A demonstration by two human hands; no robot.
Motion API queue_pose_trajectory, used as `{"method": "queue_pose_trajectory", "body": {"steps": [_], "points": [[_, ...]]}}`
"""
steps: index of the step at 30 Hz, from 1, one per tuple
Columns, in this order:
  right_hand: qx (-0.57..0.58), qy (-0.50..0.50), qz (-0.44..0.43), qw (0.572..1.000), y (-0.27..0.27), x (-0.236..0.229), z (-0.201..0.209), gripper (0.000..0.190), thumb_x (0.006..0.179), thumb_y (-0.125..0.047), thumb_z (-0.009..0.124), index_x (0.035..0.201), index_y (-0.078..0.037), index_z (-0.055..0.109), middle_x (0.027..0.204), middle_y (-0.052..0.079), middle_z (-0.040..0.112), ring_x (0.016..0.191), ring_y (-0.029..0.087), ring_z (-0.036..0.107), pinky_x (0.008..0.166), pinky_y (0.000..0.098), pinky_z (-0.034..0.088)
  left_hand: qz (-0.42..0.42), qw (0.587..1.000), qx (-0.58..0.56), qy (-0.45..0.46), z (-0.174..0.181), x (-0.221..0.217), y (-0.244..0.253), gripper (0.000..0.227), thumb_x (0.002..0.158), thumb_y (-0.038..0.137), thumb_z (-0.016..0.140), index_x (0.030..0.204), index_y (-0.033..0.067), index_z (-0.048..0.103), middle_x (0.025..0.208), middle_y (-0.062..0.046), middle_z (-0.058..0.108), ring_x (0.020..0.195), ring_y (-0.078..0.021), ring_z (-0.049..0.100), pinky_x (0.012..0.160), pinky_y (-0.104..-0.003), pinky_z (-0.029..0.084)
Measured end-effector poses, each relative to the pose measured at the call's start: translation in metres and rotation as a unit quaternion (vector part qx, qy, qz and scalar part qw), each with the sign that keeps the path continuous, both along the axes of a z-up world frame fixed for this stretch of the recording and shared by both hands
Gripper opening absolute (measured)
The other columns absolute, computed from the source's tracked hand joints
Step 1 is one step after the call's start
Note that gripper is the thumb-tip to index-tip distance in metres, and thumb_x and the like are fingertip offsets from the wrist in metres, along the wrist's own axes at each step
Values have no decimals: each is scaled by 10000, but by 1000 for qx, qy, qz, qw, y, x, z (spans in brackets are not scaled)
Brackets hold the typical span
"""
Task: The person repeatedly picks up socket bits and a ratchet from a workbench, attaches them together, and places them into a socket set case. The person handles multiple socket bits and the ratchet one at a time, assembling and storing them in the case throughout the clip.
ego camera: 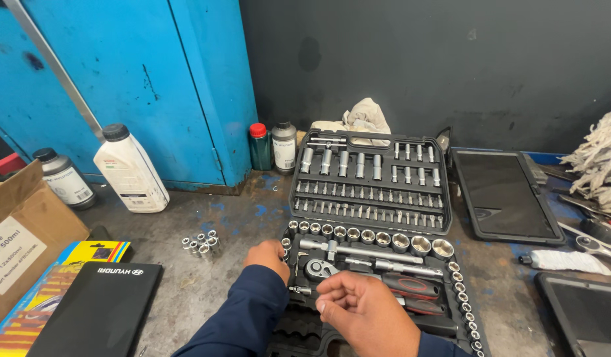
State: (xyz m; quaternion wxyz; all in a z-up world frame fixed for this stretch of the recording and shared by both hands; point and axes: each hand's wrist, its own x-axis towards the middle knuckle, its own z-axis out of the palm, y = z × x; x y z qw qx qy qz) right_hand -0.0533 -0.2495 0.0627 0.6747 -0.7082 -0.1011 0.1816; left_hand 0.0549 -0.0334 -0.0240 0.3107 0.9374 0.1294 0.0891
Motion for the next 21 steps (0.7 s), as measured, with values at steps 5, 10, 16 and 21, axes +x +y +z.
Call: {"method": "queue_pose_trajectory", "body": {"steps": [5, 10, 16, 21], "points": [[-17, 16, -7, 1000, 3, 0, 2, 203, 868, -44, 728, 1056, 30, 710, 855, 45, 713, 765, 89, 681, 712, 246, 597, -13, 997, -63, -38, -7, 0, 9, 137, 756, 100, 773, 889, 129, 779, 872, -132, 766, 871, -328, 749, 830, -404, 601], [-6, -5, 2, 1000, 5, 1, 0, 207, 863, -36, 733, 1058, 31, 712, 861, 40, 712, 782, 79, 682, 726, 243, 604, 4, 999, -33, -12, -21, 8, 14, 120, 761, 91, 755, 840, 157, 818, 871, -131, 764, 876, -339, 731, 860, -403, 583], [-9, 8, -3, 1000, 0, 4, -4, 207, 875, -42, 727, 1067, 30, 702, 859, 38, 700, 772, 86, 671, 724, 250, 591, 99, 987, -41, -116, -42, 21, 60, 184, 739, 47, 715, 866, 135, 816, 893, -148, 768, 854, -345, 744, 837, -422, 587], [-1, -6, 1, 1000, -2, 6, -5, 213, 886, -57, 717, 1076, 37, 691, 868, 36, 697, 783, 90, 673, 736, 252, 590, 209, 968, 31, -135, -41, 10, 117, 304, 781, 78, 768, 1083, 69, 732, 1082, -190, 668, 1002, -377, 684, 886, -441, 552]]}}
